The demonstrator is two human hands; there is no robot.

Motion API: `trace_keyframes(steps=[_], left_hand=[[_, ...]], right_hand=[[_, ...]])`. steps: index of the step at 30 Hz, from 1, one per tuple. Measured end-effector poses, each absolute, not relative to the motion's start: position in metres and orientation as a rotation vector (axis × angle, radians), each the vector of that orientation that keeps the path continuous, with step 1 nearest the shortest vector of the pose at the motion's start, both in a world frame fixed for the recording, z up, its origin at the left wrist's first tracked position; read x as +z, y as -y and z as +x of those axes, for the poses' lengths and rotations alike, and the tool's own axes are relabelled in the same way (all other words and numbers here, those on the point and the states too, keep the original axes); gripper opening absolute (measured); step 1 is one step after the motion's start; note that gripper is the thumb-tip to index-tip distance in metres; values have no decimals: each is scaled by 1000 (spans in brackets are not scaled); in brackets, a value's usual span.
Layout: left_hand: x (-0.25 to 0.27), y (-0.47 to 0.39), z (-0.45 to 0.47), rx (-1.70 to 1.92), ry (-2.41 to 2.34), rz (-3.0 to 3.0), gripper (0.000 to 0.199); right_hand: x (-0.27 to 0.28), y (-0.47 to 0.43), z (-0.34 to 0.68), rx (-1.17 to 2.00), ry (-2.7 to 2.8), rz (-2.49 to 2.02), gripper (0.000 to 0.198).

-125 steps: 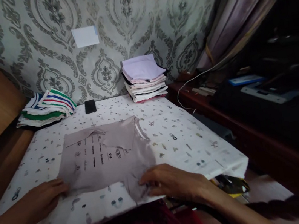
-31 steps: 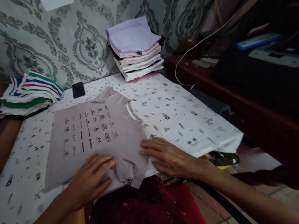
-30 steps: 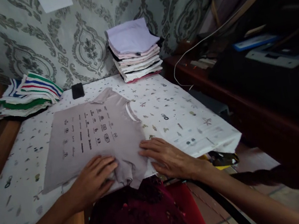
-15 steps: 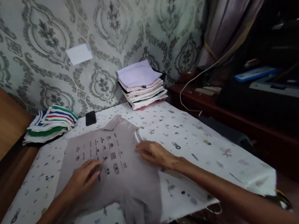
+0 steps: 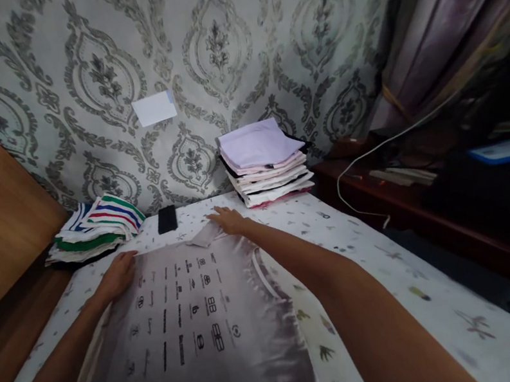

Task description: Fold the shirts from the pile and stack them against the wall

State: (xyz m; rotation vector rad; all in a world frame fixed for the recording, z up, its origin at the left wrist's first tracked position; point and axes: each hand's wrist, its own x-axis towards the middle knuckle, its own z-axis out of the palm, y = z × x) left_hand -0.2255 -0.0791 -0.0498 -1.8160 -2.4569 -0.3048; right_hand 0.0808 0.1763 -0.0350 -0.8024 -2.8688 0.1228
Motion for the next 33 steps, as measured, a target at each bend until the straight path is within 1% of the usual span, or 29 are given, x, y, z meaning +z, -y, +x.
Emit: trace_keyframes(steps=[4, 6, 11, 15, 18, 20, 22, 24, 25, 28, 30, 33], left_hand=[[-51, 69, -237, -231, 2469, -1836, 44], [-51, 67, -237, -223, 2471, -1834, 41], [-47, 64, -234, -178, 2485, -1808, 35], [-38, 64, -229, -124, 2481, -1796, 30], [-28, 69, -224, -116, 2465, -1761, 25], [-20, 78, -219, -183, 2448, -1749, 25], [-13, 92, -213, -286, 2414, -1775, 26], [-9, 111, -207, -374, 2367, -1816, 29], [-9, 121, -204, -404, 2350, -1825, 29], [-18, 152, -197, -439, 2311, -1856, 30], [-29, 166, -194, -430, 2283, -1886, 32], [-42, 175, -192, -410, 2264, -1900, 35]], right_hand=[[-37, -197, 72, 179, 2929, -649, 35], [-39, -199, 72, 216, 2907, -659, 29], [-36, -196, 71, 310, 2751, -791, 26], [-14, -189, 67, 430, 2637, -849, 16], [6, -176, 71, 548, 2587, -874, 17], [16, -161, 80, 664, 2528, -882, 19], [20, -141, 97, 859, 2427, -849, 20], [18, -118, 118, 1030, 2337, -781, 20], [14, -105, 130, 1054, 2320, -747, 18], [-6, -65, 164, 882, 2399, -676, 8], [-21, -42, 180, 776, 2473, -632, 8], [-37, -20, 192, 744, 2498, -605, 13]])
